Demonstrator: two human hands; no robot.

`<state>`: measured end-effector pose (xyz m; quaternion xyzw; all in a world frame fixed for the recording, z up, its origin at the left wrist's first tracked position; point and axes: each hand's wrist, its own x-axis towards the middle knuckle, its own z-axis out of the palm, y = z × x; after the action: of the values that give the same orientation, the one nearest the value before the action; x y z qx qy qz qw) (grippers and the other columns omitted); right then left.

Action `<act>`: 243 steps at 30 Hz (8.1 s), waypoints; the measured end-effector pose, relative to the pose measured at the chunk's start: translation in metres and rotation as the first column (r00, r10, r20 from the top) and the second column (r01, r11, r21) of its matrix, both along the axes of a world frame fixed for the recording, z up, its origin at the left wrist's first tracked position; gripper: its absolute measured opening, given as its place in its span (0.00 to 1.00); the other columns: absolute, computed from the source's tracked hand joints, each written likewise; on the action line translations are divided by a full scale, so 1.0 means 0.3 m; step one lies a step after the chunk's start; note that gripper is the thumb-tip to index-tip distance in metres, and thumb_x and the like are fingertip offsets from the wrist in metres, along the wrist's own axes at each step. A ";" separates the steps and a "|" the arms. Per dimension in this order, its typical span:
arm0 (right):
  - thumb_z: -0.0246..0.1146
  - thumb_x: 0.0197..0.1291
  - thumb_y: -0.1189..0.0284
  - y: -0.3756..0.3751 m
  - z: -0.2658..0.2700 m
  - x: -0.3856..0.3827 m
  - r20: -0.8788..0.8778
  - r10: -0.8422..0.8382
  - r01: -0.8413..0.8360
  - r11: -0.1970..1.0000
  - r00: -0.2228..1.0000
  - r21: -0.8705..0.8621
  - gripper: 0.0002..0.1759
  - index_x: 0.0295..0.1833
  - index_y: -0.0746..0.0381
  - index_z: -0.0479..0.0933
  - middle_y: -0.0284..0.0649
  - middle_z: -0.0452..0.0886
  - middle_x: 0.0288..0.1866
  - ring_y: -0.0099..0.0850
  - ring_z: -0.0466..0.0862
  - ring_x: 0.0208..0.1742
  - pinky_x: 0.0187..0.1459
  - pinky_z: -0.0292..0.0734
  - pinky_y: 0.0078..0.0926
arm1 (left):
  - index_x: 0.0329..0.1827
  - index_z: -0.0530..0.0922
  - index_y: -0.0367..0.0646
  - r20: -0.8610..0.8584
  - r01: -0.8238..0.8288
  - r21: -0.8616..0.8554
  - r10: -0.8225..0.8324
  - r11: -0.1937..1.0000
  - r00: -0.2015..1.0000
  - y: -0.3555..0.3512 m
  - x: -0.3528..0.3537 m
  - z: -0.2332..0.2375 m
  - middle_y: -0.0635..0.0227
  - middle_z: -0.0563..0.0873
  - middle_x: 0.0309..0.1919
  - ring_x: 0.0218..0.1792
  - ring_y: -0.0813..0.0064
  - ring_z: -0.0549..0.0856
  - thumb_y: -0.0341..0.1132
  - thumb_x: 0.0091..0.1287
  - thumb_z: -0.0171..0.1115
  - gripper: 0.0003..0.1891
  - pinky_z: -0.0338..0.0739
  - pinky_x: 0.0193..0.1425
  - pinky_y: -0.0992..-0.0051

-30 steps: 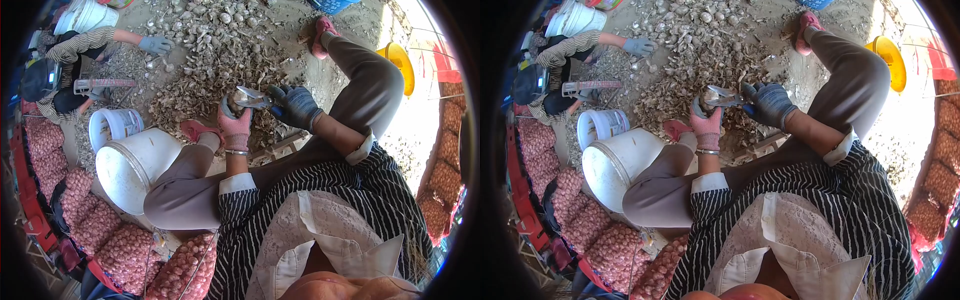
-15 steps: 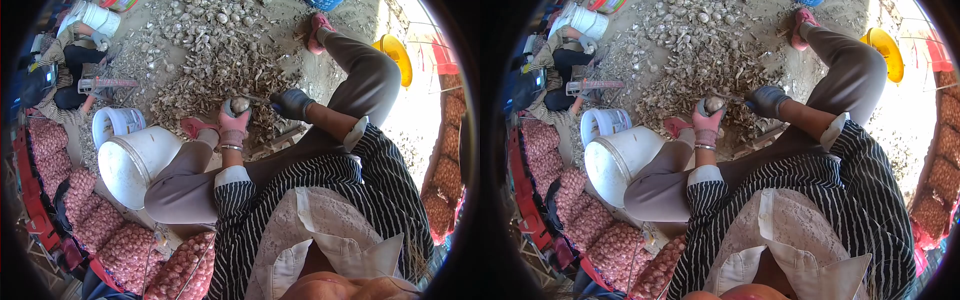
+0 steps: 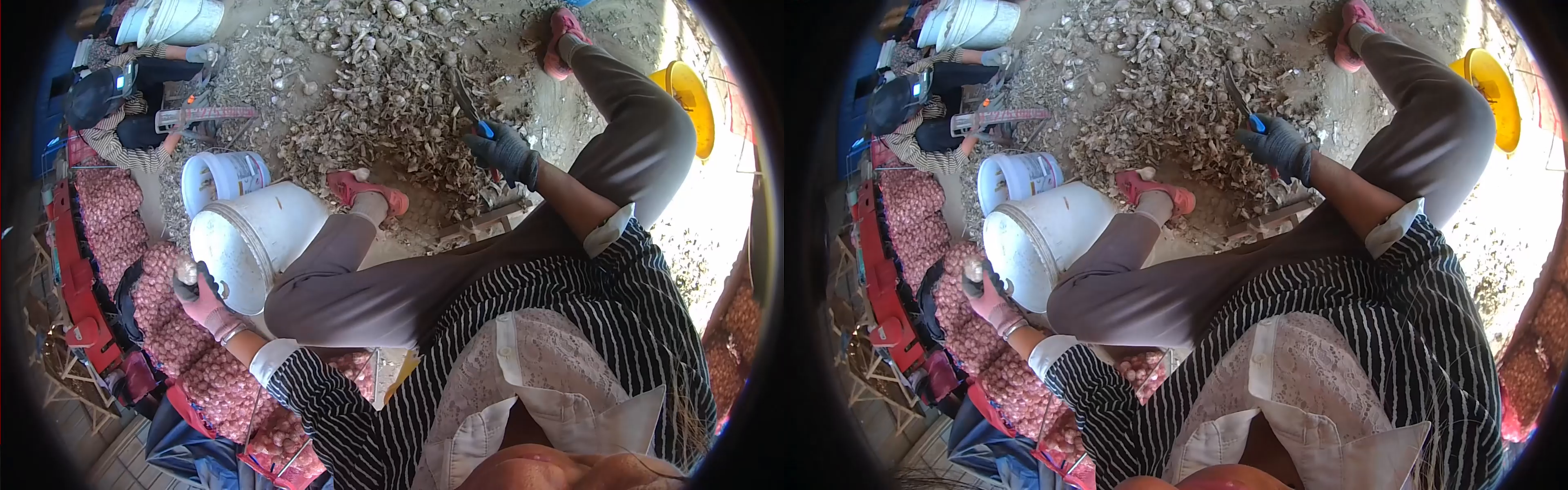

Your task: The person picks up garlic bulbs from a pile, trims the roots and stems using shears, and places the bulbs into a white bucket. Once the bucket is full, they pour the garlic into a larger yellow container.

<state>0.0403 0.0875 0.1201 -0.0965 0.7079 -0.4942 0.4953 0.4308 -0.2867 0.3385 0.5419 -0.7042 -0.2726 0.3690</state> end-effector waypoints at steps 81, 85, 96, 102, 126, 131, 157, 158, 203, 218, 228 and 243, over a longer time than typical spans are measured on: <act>0.66 0.52 0.63 -0.066 0.118 -0.025 -0.617 0.494 -0.344 0.869 0.612 0.355 0.27 0.56 0.61 0.70 0.51 0.80 0.39 0.51 0.82 0.40 0.42 0.76 0.44 | 0.60 0.73 0.43 -0.676 0.677 0.731 0.219 0.084 0.703 0.604 -0.907 -0.799 0.60 0.80 0.57 0.57 0.64 0.79 0.47 0.68 0.59 0.23 0.76 0.62 0.63; 0.65 0.53 0.62 -0.053 0.106 0.005 -0.595 0.527 -0.400 0.850 0.607 0.343 0.26 0.54 0.63 0.71 0.51 0.80 0.38 0.51 0.82 0.39 0.41 0.76 0.44 | 0.60 0.74 0.44 -0.597 0.692 0.721 0.541 0.038 0.593 0.678 -0.840 -0.768 0.61 0.79 0.59 0.59 0.62 0.78 0.46 0.69 0.56 0.21 0.74 0.65 0.59; 0.62 0.57 0.57 0.024 0.155 0.081 -0.803 0.436 -0.374 0.881 0.406 0.290 0.33 0.62 0.68 0.68 0.55 0.78 0.44 0.51 0.80 0.42 0.44 0.75 0.45 | 0.57 0.75 0.46 -0.718 0.893 0.442 0.562 -0.088 0.411 0.776 -0.794 -0.720 0.58 0.78 0.60 0.64 0.57 0.73 0.53 0.72 0.44 0.23 0.62 0.70 0.51; 0.62 0.57 0.59 0.011 0.123 0.070 -0.649 0.559 -0.470 0.819 0.516 0.331 0.25 0.53 0.66 0.73 0.52 0.80 0.33 0.52 0.81 0.33 0.37 0.76 0.45 | 0.53 0.78 0.43 -0.622 0.669 0.739 0.455 0.072 0.638 0.854 -0.785 -0.756 0.62 0.83 0.53 0.58 0.59 0.79 0.44 0.71 0.52 0.17 0.71 0.64 0.56; 0.64 0.63 0.57 -0.020 -0.007 -0.053 0.107 -0.170 0.157 0.980 0.980 0.120 0.18 0.45 0.61 0.72 0.34 0.76 0.28 0.20 0.77 0.26 0.30 0.76 0.24 | 0.59 0.75 0.35 0.515 -0.052 0.806 -0.654 0.590 0.554 0.644 -1.151 -1.211 0.51 0.82 0.53 0.54 0.56 0.82 0.48 0.61 0.67 0.29 0.78 0.57 0.58; 0.63 0.62 0.57 -0.018 -0.014 -0.057 -0.103 -0.042 0.054 0.992 0.994 0.112 0.20 0.46 0.63 0.71 0.38 0.77 0.27 0.27 0.79 0.27 0.34 0.76 0.31 | 0.55 0.77 0.38 0.141 0.161 0.839 -0.493 0.520 0.859 0.597 -1.039 -1.313 0.58 0.85 0.47 0.45 0.63 0.85 0.42 0.61 0.69 0.23 0.81 0.46 0.66; 0.62 0.56 0.59 0.054 0.090 0.076 -0.718 0.544 -0.430 0.825 0.434 0.366 0.33 0.63 0.67 0.68 0.51 0.79 0.35 0.49 0.80 0.35 0.37 0.74 0.47 | 0.65 0.70 0.36 -0.335 0.609 0.531 -0.514 0.590 0.790 0.765 -0.798 -0.689 0.63 0.81 0.53 0.49 0.75 0.82 0.16 0.57 0.63 0.30 0.78 0.55 0.75; 0.62 0.56 0.59 0.053 0.094 0.077 -0.721 0.569 -0.432 0.808 0.397 0.400 0.33 0.63 0.68 0.68 0.51 0.79 0.34 0.49 0.80 0.34 0.36 0.74 0.46 | 0.65 0.70 0.36 -0.388 0.586 0.582 -0.441 0.564 0.810 0.768 -0.802 -0.697 0.63 0.81 0.52 0.48 0.75 0.82 0.16 0.56 0.63 0.30 0.79 0.54 0.74; 0.61 0.60 0.60 0.073 0.014 0.090 -0.449 0.259 -0.260 0.964 0.855 0.060 0.15 0.40 0.61 0.75 0.47 0.81 0.27 0.47 0.82 0.33 0.38 0.76 0.41 | 0.48 0.78 0.44 -0.859 0.878 0.452 0.341 0.159 0.381 0.707 -0.743 -0.609 0.68 0.85 0.43 0.38 0.76 0.84 0.40 0.74 0.53 0.11 0.77 0.35 0.76; 0.63 0.64 0.56 0.006 -0.019 -0.067 0.151 -0.234 0.247 0.966 0.960 -0.072 0.17 0.39 0.61 0.75 0.33 0.77 0.25 0.22 0.77 0.21 0.25 0.74 0.24 | 0.57 0.78 0.47 -0.458 0.376 0.815 0.093 0.441 0.884 0.552 -0.766 -0.868 0.68 0.86 0.47 0.44 0.68 0.85 0.38 0.66 0.63 0.17 0.79 0.51 0.69; 0.65 0.61 0.55 0.006 0.023 -0.062 -0.142 -0.004 0.013 0.998 0.990 0.069 0.20 0.42 0.61 0.74 0.34 0.77 0.30 0.24 0.77 0.32 0.38 0.75 0.27 | 0.77 0.50 0.50 0.585 0.056 0.795 -0.788 0.604 0.191 0.788 -0.899 -1.214 0.50 0.52 0.75 0.59 0.53 0.78 0.37 0.66 0.58 0.37 0.80 0.59 0.64; 0.65 0.54 0.61 0.014 0.086 -0.013 -0.647 0.371 -0.308 0.927 0.666 0.215 0.30 0.60 0.63 0.69 0.51 0.81 0.42 0.49 0.82 0.45 0.46 0.76 0.43 | 0.46 0.80 0.48 -0.642 0.638 0.762 0.260 0.112 0.721 0.648 -0.873 -0.822 0.69 0.86 0.40 0.38 0.75 0.86 0.40 0.67 0.63 0.09 0.82 0.37 0.75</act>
<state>0.0363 0.0918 0.1460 -0.3780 0.8292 -0.2923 0.2900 0.1690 -0.0924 0.0920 0.4035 -0.2380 -0.8784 0.0952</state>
